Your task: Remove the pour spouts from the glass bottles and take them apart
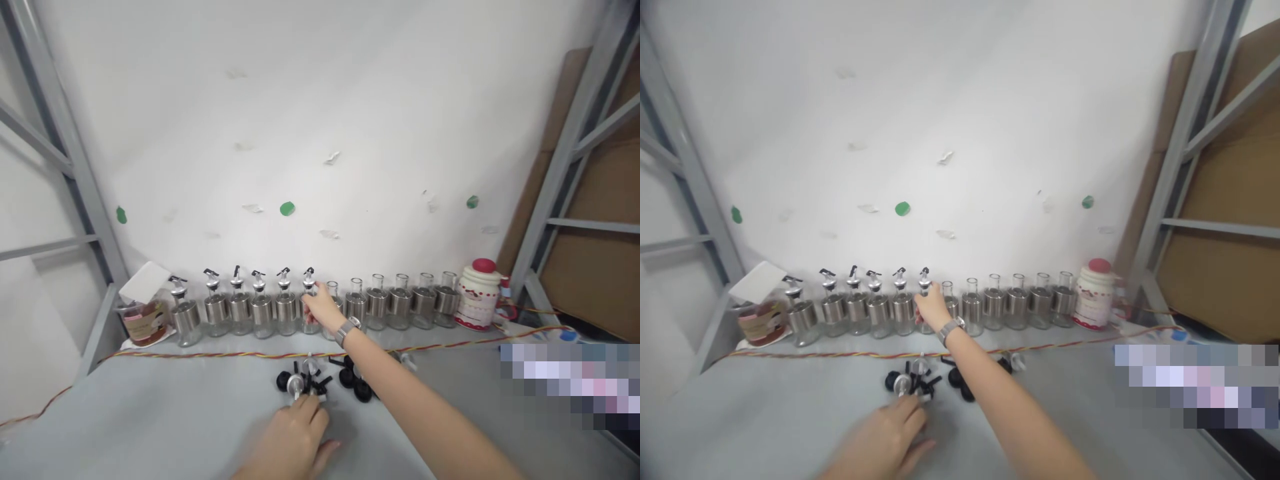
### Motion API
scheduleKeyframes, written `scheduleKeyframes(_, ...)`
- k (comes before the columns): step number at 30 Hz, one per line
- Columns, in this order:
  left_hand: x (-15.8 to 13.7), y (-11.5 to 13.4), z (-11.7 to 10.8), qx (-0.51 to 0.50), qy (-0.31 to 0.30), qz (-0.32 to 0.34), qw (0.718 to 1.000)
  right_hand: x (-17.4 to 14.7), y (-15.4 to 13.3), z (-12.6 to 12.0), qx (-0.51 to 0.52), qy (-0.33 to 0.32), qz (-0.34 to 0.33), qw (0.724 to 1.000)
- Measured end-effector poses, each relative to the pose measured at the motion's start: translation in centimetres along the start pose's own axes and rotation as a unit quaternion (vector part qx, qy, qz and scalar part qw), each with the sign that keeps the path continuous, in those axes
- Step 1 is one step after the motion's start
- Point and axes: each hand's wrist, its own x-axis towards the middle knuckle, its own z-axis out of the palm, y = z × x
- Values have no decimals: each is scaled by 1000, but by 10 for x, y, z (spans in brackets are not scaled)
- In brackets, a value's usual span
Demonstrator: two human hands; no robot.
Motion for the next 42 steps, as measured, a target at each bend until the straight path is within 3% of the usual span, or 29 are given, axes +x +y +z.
scheduleKeyframes(6, 0, -1, 0, 16, 40, -4, 999, 13, 1, 4, -5, 26, -1, 1000)
scheduleKeyframes(10, -1, -2, 3, 19, 116, -5, 993, 7, 6, 2, -38, 79, -44, 995)
scheduleKeyframes(14, -2, -6, 5, 6, 198, -49, 979, -12, 8, 4, -77, 138, -113, 981)
scheduleKeyframes(19, -3, -12, 6, -10, 283, -103, 953, -48, -1, -1, -77, 183, -203, 959)
scheduleKeyframes(24, 1, -15, 6, 25, 394, -147, 907, -109, -3, -14, -49, 197, -266, 942)
scheduleKeyframes(27, 2, -18, 3, 18, 409, -145, 901, -151, 3, -19, -19, 167, -356, 919)
scheduleKeyframes(29, 0, -19, 2, 5, 404, -118, 907, -174, 5, -19, -6, 139, -368, 919)
scheduleKeyframes(33, -2, -20, 3, -27, 390, -65, 918, -190, 5, -16, 53, 91, -298, 949)
scheduleKeyframes(36, -3, -17, 3, -42, 379, -66, 922, -183, 6, -15, 102, 101, -210, 967)
scheduleKeyframes(40, -7, -10, 2, -103, 313, -45, 943, -168, 6, -24, 116, 120, -157, 973)
scheduleKeyframes(42, -8, -5, -1, -182, 268, -69, 943, -160, 4, -30, 124, 108, -137, 977)
